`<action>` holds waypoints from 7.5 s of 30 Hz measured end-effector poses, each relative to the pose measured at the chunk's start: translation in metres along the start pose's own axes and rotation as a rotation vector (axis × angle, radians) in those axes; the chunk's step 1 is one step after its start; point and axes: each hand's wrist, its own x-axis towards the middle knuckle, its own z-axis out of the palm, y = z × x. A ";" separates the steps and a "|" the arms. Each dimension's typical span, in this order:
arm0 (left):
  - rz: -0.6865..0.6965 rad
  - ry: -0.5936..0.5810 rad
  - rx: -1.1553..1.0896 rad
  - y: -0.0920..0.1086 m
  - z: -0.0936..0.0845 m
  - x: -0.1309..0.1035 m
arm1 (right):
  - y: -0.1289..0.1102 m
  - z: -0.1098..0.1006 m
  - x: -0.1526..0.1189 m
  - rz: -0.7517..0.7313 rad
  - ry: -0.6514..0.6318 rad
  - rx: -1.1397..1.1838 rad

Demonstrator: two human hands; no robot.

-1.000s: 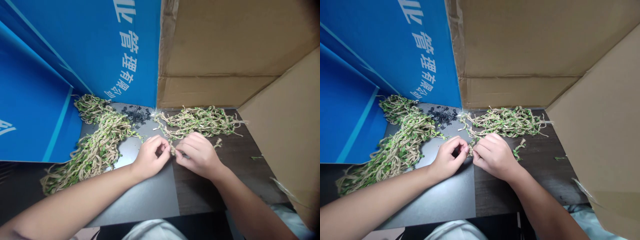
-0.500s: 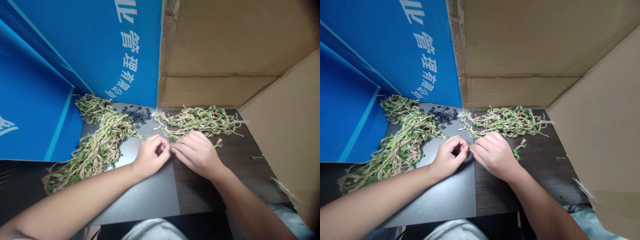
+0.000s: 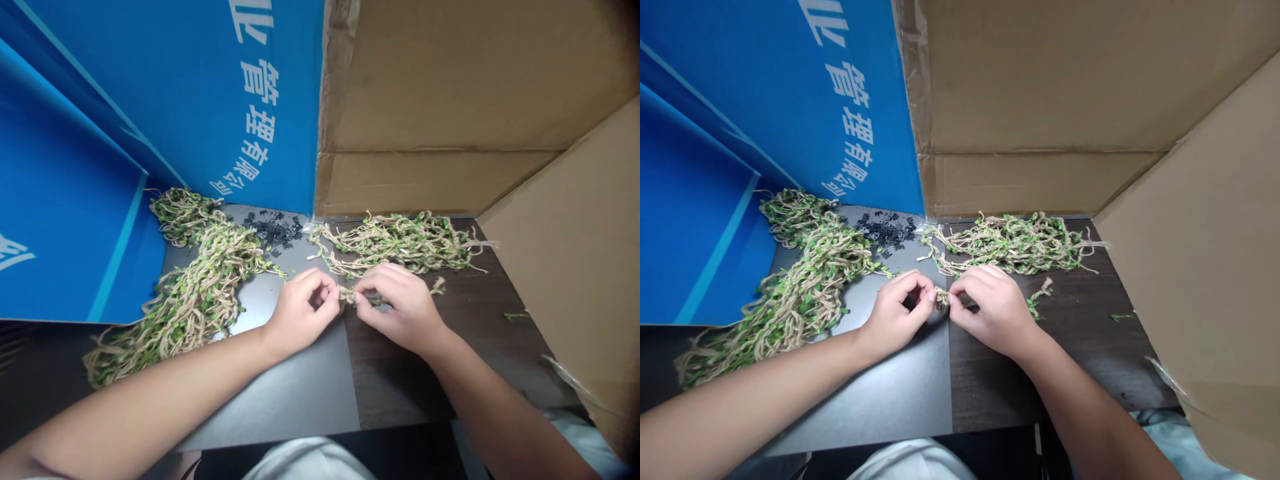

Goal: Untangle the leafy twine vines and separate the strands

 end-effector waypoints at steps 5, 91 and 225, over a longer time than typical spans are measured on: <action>0.002 0.005 -0.001 0.000 0.000 -0.001 | 0.001 -0.001 -0.002 -0.063 -0.019 -0.103; 0.141 -0.027 -0.067 0.004 -0.001 -0.004 | 0.007 -0.013 0.006 0.657 0.135 0.831; 0.098 0.015 0.146 0.002 0.001 0.002 | 0.002 0.000 0.001 0.045 -0.072 0.105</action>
